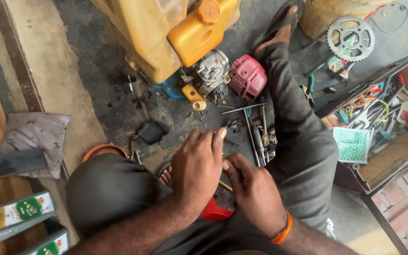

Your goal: The person uses a screwdriver to adjust a small metal component, then installs it into the engine of a yellow machine. They continue to tighten and adjust parts on the engine with their hands.

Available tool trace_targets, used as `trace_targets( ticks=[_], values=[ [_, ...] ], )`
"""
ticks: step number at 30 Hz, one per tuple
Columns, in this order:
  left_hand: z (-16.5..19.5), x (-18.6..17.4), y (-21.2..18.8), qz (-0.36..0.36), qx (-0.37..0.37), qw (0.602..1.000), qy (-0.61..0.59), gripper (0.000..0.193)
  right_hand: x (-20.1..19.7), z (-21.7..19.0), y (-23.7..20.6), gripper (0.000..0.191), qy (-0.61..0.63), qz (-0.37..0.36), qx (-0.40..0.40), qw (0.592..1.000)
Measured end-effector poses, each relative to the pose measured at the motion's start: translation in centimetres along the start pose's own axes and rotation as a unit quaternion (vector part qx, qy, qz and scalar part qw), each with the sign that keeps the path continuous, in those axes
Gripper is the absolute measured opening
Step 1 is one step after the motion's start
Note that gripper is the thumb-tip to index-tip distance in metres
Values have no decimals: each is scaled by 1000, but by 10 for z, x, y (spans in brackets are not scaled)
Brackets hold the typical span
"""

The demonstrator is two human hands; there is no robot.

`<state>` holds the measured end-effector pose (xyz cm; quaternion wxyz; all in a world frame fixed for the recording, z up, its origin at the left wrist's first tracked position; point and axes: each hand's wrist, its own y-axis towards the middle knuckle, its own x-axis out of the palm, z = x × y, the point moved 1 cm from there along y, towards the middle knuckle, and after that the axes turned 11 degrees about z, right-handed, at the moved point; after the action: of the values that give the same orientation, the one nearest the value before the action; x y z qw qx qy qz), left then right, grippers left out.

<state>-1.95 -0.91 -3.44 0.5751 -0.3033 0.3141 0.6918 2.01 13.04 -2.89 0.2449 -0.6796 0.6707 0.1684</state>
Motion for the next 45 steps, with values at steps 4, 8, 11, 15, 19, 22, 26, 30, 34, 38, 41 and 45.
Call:
trace_targets(
  ticks=[4, 8, 11, 15, 19, 22, 26, 30, 34, 38, 41, 45],
  values=[
    [-3, -1, -4, 48, 30, 998, -38, 36, 4, 6, 5, 22, 108, -63, 98, 987],
    [-4, -4, -3, 29, 10, 998, -55, 37, 4, 9, 12, 30, 170, -124, 189, 959],
    [-5, -4, 10, 25, 15, 991, -132, 44, -5, 11, 18, 24, 119, -112, 80, 983],
    [-9, 1, 20, -59, -148, 960, -229, 57, -19, 19, 16, 19, 177, -144, 90, 969],
    [-12, 2, 25, -133, -272, 905, -298, 61, -30, 23, 14, 17, 192, -108, 86, 971],
    [-9, 0, 28, -140, -288, 889, -329, 59, -32, 18, 14, 21, 160, -57, 56, 984],
    [-9, 0, 33, -134, -245, 915, -291, 56, -41, 4, 13, 25, 69, 4, -34, 997],
    [-10, 5, 33, -87, -191, 925, -318, 53, -44, -7, 13, 21, 10, 21, -137, 990],
    [-14, 10, 34, -85, -197, 924, -315, 53, -42, -9, 15, 22, -15, 30, -121, 992],
    [-14, 12, 33, -70, -176, 932, -309, 52, -43, -11, 16, 21, -13, 43, -136, 990],
    [-12, 12, 29, -80, -168, 942, -281, 47, -44, -13, 18, 20, -36, 42, -147, 988],
    [-9, 12, 27, -67, -150, 953, -255, 43, -42, -16, 20, 20, -86, 49, -164, 981]
  ],
)
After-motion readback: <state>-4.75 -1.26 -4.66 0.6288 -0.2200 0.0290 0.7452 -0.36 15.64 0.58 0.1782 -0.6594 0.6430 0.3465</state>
